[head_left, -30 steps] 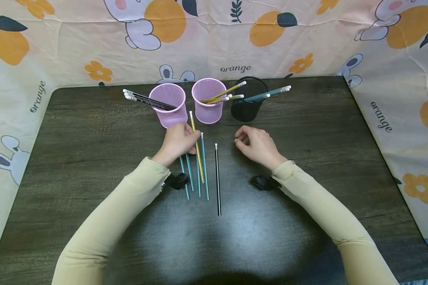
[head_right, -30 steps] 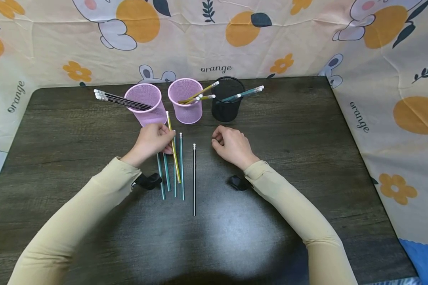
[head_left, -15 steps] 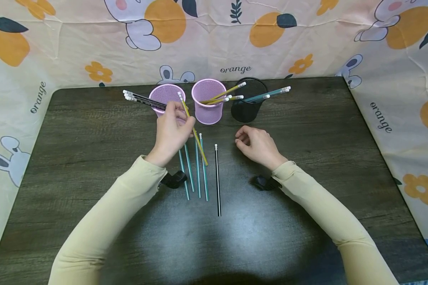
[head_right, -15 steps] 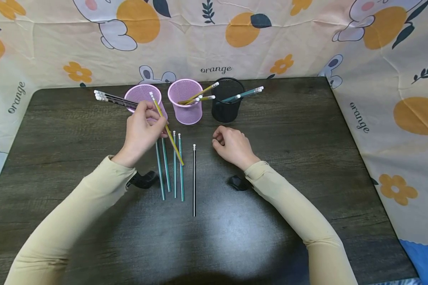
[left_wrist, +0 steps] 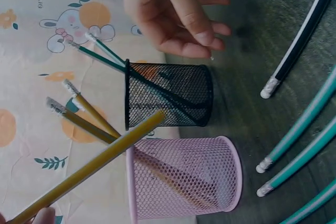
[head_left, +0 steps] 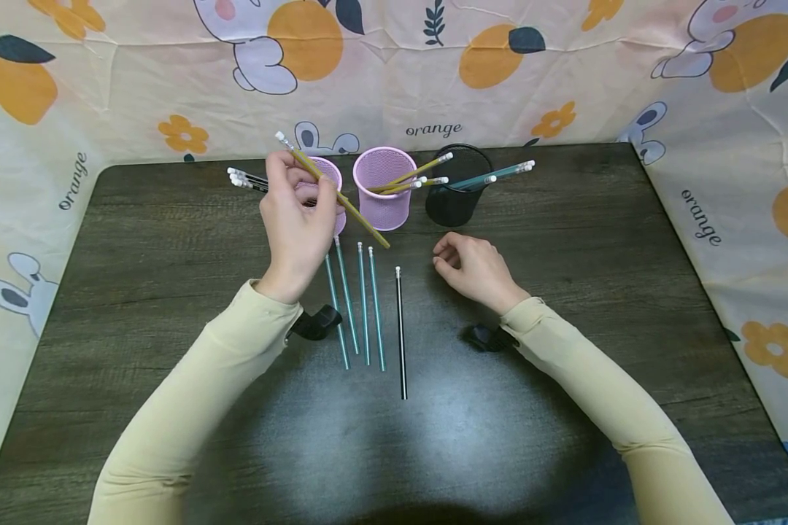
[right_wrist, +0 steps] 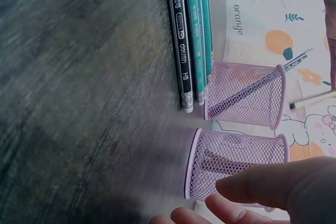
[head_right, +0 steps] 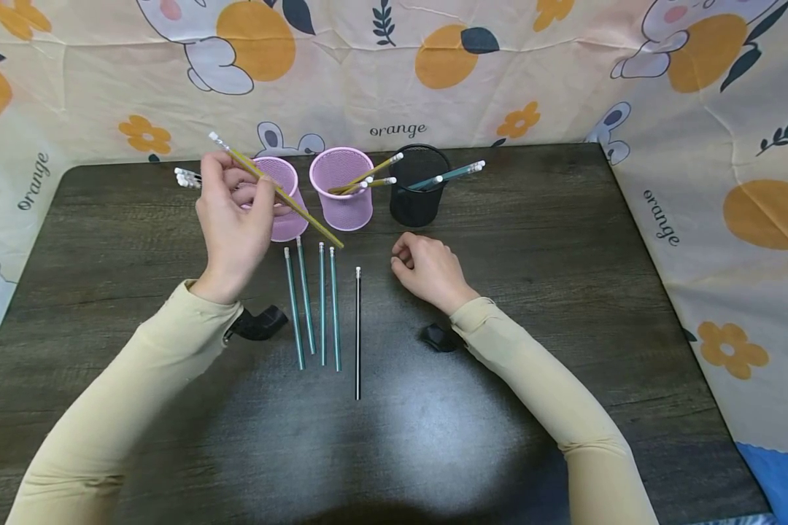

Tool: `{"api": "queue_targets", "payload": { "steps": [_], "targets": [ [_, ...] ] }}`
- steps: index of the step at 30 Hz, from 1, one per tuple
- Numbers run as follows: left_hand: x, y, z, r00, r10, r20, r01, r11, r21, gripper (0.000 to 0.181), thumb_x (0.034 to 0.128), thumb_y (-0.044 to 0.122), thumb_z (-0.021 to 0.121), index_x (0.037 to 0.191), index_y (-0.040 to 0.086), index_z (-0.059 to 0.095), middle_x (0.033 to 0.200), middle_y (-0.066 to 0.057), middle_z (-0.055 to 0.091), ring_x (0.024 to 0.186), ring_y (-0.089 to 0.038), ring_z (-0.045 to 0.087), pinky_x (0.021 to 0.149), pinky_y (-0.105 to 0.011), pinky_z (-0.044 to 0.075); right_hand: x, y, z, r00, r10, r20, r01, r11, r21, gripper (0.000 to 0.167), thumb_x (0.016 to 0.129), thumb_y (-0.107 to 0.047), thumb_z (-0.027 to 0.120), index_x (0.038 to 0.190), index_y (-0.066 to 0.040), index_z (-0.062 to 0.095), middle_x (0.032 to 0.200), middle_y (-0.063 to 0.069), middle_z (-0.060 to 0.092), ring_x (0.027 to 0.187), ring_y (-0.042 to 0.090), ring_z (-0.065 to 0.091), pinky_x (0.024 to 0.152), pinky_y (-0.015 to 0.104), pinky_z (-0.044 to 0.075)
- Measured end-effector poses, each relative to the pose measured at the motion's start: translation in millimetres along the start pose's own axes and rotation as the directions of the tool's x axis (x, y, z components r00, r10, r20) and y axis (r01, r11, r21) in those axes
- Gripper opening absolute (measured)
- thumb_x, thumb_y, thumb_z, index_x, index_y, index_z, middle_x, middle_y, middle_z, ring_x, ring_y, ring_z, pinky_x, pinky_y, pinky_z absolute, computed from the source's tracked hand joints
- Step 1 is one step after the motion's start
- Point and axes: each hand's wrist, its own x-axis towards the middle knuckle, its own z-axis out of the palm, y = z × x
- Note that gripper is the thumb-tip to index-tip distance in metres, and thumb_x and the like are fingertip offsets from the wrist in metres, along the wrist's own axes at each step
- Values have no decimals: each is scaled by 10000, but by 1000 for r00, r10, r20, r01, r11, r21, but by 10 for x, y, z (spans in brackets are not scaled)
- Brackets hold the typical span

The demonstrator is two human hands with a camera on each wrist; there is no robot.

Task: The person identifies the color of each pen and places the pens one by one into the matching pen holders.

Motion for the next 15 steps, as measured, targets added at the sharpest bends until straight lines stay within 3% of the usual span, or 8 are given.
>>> {"api": "queue_targets", "payload": {
  "steps": [7,15],
  "targets": [
    [45,39,-30,990,70,-126,-89,984,-156,171,925,9,492,1077,2,413,846,-40,583,705,-82,665,637,-289,565,-5,3,-4,1000,-2,3,2,1000,-1,143,910,-166,601,992,-68,665,891,81,709,800,209,664,710,403,498],
    [72,56,-12,968,139,-210,-177,969,-174,170,945,34,497,1086,11,405,879,28,551,767,-186,669,674,-290,564,-3,5,1,1000,1,7,-1,1000,5,142,910,-167,602,994,-71,665,896,78,707,804,205,662,712,400,502]
  ]
}}
